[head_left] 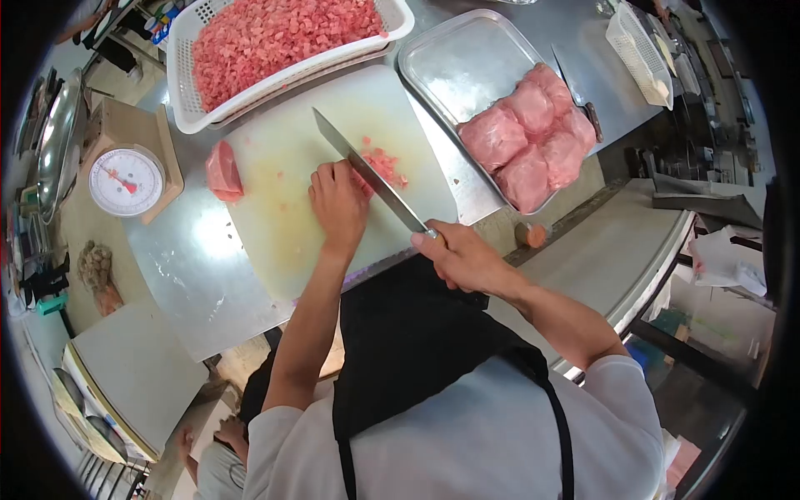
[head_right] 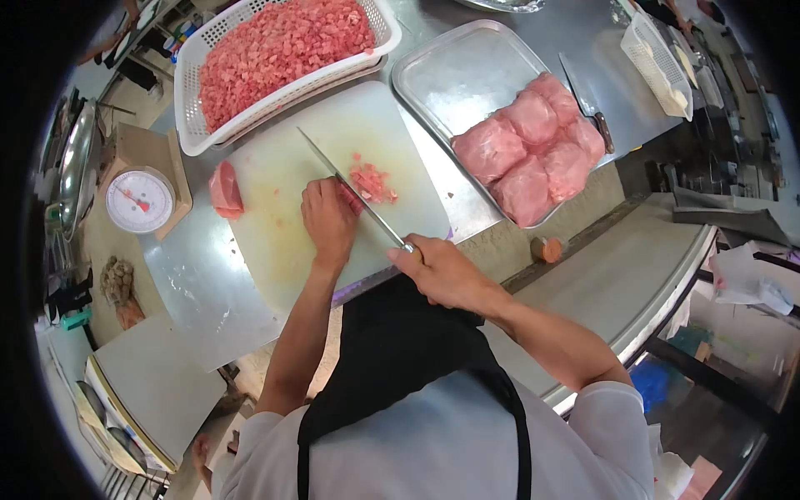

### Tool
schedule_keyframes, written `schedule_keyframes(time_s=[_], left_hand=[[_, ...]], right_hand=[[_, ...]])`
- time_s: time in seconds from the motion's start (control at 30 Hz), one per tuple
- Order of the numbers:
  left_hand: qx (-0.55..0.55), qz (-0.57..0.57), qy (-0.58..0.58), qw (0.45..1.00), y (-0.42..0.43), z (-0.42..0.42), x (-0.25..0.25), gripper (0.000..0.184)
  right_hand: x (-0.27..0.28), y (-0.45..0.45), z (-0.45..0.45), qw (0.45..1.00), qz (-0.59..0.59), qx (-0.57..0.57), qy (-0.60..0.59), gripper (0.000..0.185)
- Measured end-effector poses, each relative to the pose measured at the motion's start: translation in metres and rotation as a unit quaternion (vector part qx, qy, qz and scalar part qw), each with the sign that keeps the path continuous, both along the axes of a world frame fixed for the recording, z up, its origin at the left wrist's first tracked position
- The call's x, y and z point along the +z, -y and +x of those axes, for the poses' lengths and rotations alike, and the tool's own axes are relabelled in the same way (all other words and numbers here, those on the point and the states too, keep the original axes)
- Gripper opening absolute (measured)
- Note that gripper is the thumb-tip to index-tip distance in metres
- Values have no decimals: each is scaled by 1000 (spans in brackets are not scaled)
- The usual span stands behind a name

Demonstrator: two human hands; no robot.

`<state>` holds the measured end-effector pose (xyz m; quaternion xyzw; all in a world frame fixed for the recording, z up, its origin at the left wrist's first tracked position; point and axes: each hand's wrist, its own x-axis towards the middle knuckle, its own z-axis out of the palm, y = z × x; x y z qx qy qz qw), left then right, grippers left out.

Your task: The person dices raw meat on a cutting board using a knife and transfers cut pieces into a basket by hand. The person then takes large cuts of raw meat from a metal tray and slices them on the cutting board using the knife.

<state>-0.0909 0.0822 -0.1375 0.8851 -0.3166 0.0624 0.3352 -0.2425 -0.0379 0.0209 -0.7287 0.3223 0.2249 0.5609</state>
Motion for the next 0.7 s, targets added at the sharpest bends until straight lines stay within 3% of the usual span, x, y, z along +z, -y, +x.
schedule_keyframes(time_s=[0.07, 0.17, 0.33, 0.43, 0.53, 0.7], left_hand=[[-2, 13, -1, 1000, 1, 2, -3, 11], [0, 5, 4, 1000, 0, 2, -4, 13], [0, -92, -80, 993, -14, 5, 3, 20], [-16, -53, -50, 997, -18, 8, -1, 11], [-3, -10, -53, 999, -15, 7, -4, 12], [-7, -37, -56, 998, -19, 8, -2, 12]], right_hand=[[-20, -6, 3, 999, 26, -10, -30, 59], [-75, -11, 31, 992, -53, 2, 113, 60], [-19, 11, 28, 995, -70, 50, 58, 61], [-6, 14, 5, 993, -76, 71, 54, 59], [-35, 13, 19, 992, -60, 75, 86, 56], [-65, 6, 55, 985, -71, 79, 134, 53]])
